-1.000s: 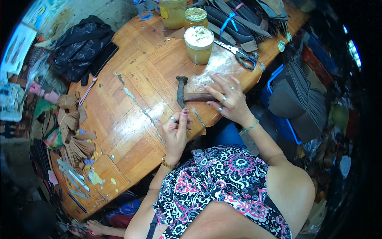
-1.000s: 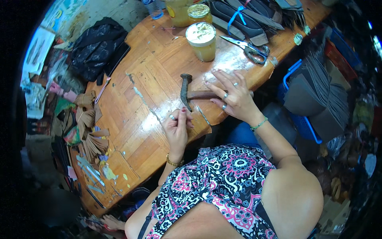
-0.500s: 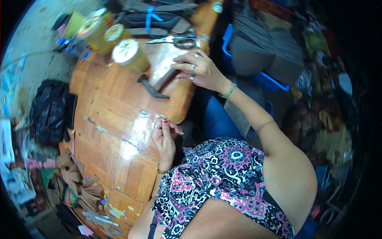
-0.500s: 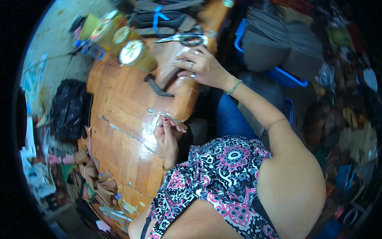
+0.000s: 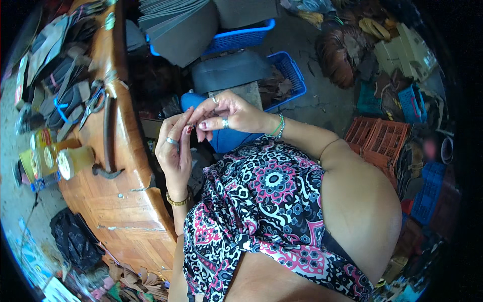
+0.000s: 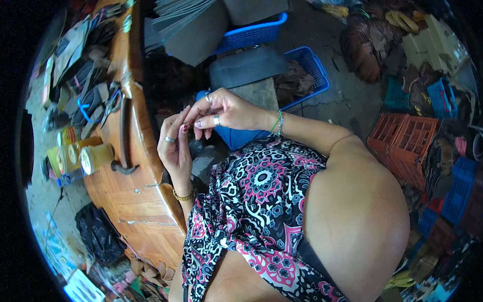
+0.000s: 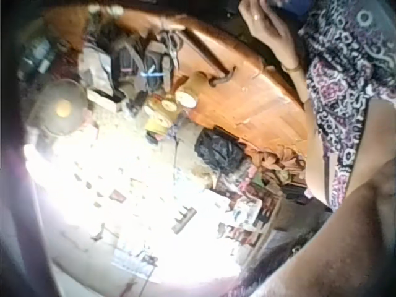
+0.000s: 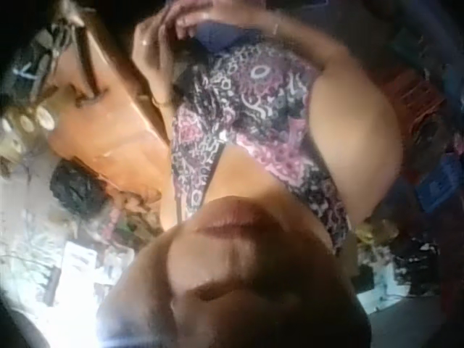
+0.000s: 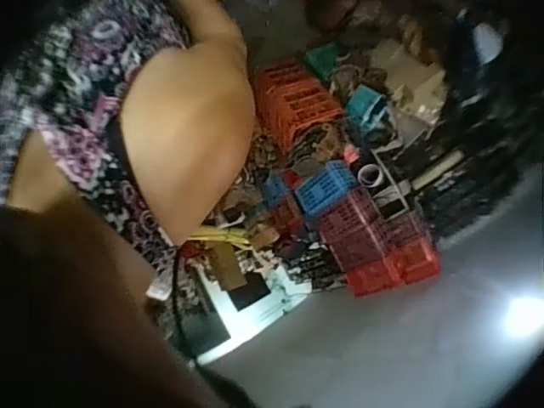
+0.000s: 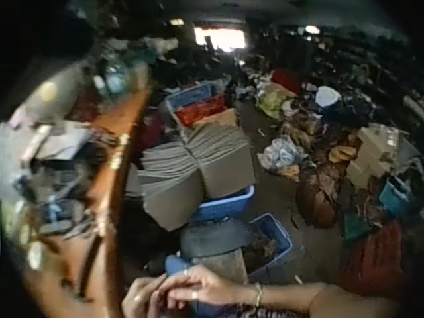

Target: The person is assembling leather shoe components by aligning them and hammering them together.

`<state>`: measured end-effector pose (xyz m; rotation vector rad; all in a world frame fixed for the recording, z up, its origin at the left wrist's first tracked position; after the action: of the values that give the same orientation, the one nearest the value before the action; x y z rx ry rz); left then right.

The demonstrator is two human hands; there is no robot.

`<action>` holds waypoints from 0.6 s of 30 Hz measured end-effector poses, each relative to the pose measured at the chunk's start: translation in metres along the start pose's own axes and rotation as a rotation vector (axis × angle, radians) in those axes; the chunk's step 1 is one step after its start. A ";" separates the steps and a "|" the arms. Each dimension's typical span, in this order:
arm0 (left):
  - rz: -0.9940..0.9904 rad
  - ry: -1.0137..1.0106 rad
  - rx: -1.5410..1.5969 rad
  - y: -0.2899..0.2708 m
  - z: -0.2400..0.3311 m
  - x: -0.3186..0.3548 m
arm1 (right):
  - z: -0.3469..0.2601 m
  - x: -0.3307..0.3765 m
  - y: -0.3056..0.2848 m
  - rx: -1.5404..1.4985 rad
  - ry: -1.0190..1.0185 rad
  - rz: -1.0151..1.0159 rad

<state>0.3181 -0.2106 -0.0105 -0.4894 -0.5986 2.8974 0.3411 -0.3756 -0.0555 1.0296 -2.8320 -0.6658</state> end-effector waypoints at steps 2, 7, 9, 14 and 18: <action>0.004 0.058 -0.131 0.032 -0.007 -0.012 | 0.013 0.020 -0.028 -0.052 0.005 0.063; -0.062 0.026 -0.235 0.090 -0.038 -0.026 | 0.047 0.060 -0.074 -0.115 -0.039 0.274; -0.125 0.095 -0.289 0.107 -0.041 -0.030 | 0.056 0.070 -0.082 -0.184 -0.012 0.325; -0.313 0.240 -0.366 0.160 -0.077 -0.030 | 0.097 0.103 -0.110 -0.331 0.064 0.505; -0.491 0.172 -0.249 0.182 -0.092 -0.023 | 0.121 0.132 -0.124 -0.492 0.108 0.543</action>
<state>0.3575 -0.3479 -0.1579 -0.5268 -0.9095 2.3063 0.2891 -0.4970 -0.2290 0.2000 -2.4730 -1.1021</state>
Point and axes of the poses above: each hand's wrist, its own x-axis away from the middle knuckle, its own y-axis out of the palm, z = x × y, the point moved 4 cm from there along -x, towards the middle knuckle, and after that the axes turned 4 degrees about x, right-handed, at the moved point
